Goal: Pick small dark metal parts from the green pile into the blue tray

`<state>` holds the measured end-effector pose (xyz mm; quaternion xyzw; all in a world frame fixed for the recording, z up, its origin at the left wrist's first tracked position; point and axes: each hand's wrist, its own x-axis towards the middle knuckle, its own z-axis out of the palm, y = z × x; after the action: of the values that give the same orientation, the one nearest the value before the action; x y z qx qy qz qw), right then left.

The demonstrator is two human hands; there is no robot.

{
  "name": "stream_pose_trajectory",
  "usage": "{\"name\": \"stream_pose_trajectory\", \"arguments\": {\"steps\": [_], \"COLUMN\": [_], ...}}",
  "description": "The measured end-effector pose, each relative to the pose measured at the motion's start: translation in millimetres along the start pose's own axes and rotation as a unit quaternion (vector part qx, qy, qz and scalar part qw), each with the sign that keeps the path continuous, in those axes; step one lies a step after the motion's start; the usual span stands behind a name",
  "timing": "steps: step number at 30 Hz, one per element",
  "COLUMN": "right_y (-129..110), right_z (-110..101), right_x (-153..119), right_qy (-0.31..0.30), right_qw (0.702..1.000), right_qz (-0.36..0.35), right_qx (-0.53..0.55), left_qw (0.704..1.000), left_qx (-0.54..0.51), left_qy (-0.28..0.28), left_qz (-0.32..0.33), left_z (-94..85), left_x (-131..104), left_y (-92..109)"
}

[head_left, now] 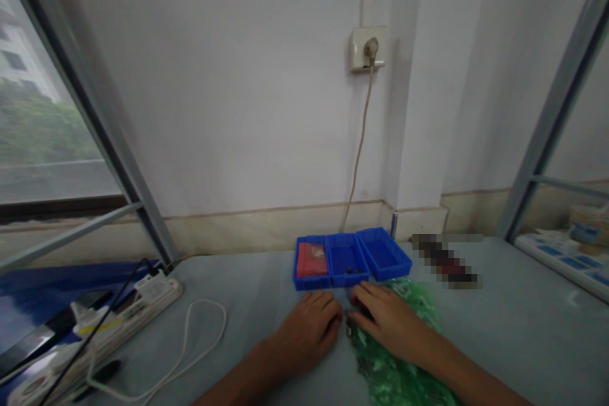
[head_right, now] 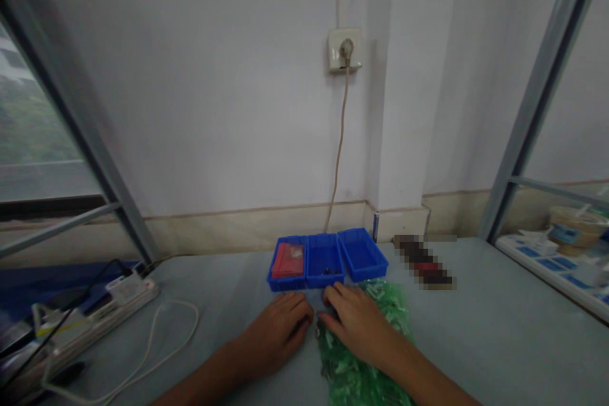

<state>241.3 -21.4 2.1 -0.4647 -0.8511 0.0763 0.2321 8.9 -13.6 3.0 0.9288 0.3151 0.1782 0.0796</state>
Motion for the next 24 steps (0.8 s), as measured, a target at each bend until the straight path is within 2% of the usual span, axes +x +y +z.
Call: {"name": "stream_pose_trajectory", "arguments": {"steps": [6,24], "right_y": [1.1,6.2], "right_z": [-0.9,1.3], "right_x": [0.4,1.3], "right_qy": [-0.028,-0.031], "right_qw": [0.999,0.998], "right_qz": [0.018,0.016], "right_qx": [0.031,0.044], "left_qw": [1.000,1.000], "left_qx": [0.003,0.002], "left_qy": [-0.005,-0.008], "left_qz": [-0.012,-0.015], "left_z": [1.4,2.0], "left_x": [-0.6,-0.7], "left_y": [-0.5,-1.1]}}
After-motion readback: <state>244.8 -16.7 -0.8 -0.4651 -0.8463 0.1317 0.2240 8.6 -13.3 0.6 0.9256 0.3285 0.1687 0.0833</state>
